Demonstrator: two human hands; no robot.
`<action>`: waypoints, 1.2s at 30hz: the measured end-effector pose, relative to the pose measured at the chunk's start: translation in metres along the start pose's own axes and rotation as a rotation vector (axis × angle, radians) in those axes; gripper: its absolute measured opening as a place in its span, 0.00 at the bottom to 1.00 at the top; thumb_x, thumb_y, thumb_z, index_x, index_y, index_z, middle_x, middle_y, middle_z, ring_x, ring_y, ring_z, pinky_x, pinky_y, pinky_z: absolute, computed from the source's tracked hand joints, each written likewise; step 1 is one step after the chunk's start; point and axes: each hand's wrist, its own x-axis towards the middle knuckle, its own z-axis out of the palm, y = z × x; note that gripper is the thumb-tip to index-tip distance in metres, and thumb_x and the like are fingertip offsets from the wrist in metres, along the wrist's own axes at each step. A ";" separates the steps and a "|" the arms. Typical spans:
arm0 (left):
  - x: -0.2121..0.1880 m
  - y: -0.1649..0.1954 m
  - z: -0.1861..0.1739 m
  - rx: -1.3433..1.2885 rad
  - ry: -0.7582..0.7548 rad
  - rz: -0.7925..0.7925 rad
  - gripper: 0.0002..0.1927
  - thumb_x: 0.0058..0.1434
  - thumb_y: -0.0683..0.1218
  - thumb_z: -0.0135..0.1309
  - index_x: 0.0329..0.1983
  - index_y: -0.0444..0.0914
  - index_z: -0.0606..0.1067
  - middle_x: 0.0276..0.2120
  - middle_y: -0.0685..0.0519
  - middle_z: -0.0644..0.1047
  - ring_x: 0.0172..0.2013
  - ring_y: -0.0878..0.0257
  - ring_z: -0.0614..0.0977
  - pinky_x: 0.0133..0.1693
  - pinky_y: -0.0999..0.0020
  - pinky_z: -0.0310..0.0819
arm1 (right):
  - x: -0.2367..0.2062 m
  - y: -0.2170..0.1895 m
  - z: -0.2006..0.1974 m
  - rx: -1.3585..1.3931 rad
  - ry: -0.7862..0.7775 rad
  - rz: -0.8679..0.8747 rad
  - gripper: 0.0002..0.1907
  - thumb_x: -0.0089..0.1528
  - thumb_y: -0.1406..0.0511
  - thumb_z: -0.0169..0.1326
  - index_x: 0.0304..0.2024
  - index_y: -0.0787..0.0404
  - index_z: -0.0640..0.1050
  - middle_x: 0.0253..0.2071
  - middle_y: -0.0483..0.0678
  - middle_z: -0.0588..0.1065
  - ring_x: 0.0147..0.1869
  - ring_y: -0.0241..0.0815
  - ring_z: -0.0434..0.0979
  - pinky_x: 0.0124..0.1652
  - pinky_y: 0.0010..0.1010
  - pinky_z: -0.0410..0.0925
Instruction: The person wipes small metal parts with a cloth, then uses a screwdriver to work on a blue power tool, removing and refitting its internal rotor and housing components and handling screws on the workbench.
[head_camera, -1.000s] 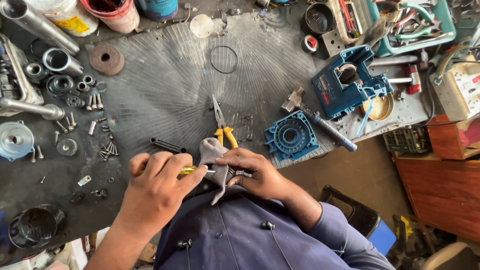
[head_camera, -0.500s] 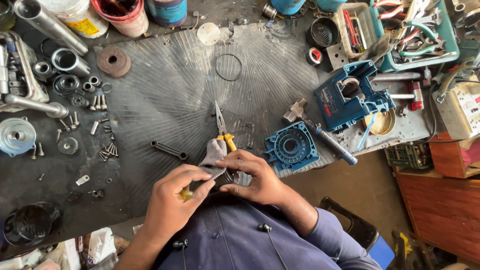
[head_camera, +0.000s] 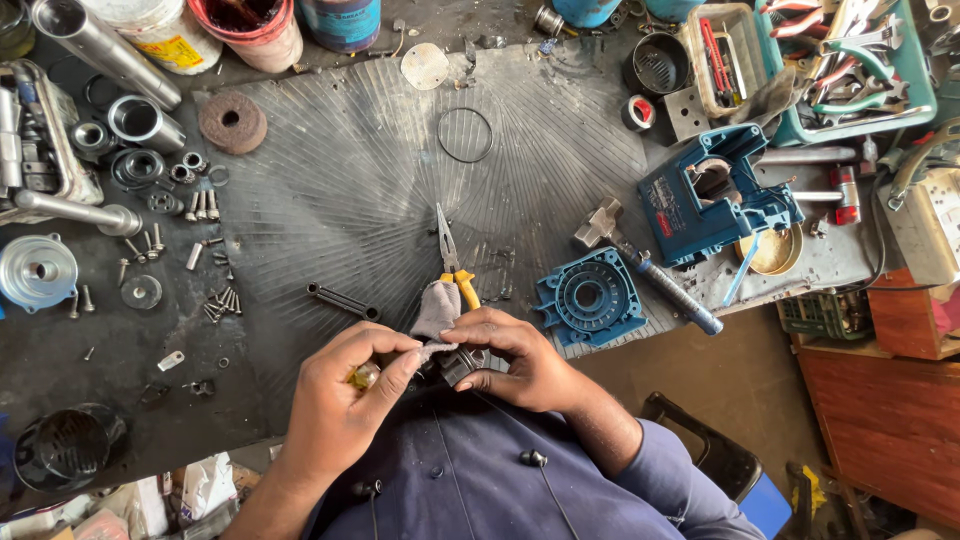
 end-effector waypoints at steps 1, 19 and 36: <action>0.000 0.003 0.000 0.013 -0.004 0.038 0.07 0.63 0.45 0.61 0.39 0.36 0.81 0.30 0.55 0.80 0.28 0.69 0.79 0.30 0.74 0.71 | -0.001 0.001 0.000 0.004 0.003 -0.001 0.29 0.57 0.67 0.70 0.61 0.62 0.77 0.56 0.52 0.76 0.62 0.47 0.78 0.61 0.37 0.70; 0.009 0.042 -0.027 0.714 -0.119 0.390 0.11 0.56 0.46 0.62 0.40 0.38 0.78 0.35 0.56 0.76 0.35 0.59 0.80 0.33 0.63 0.76 | -0.002 0.001 0.005 -0.119 0.036 -0.074 0.25 0.53 0.68 0.73 0.52 0.61 0.80 0.53 0.51 0.78 0.59 0.48 0.80 0.58 0.37 0.74; 0.008 0.045 -0.030 0.706 -0.239 0.547 0.11 0.54 0.45 0.60 0.40 0.38 0.76 0.38 0.55 0.76 0.40 0.57 0.77 0.44 0.61 0.72 | -0.003 -0.015 0.007 -0.093 -0.052 -0.051 0.27 0.57 0.68 0.69 0.58 0.62 0.78 0.56 0.54 0.77 0.61 0.51 0.80 0.60 0.39 0.72</action>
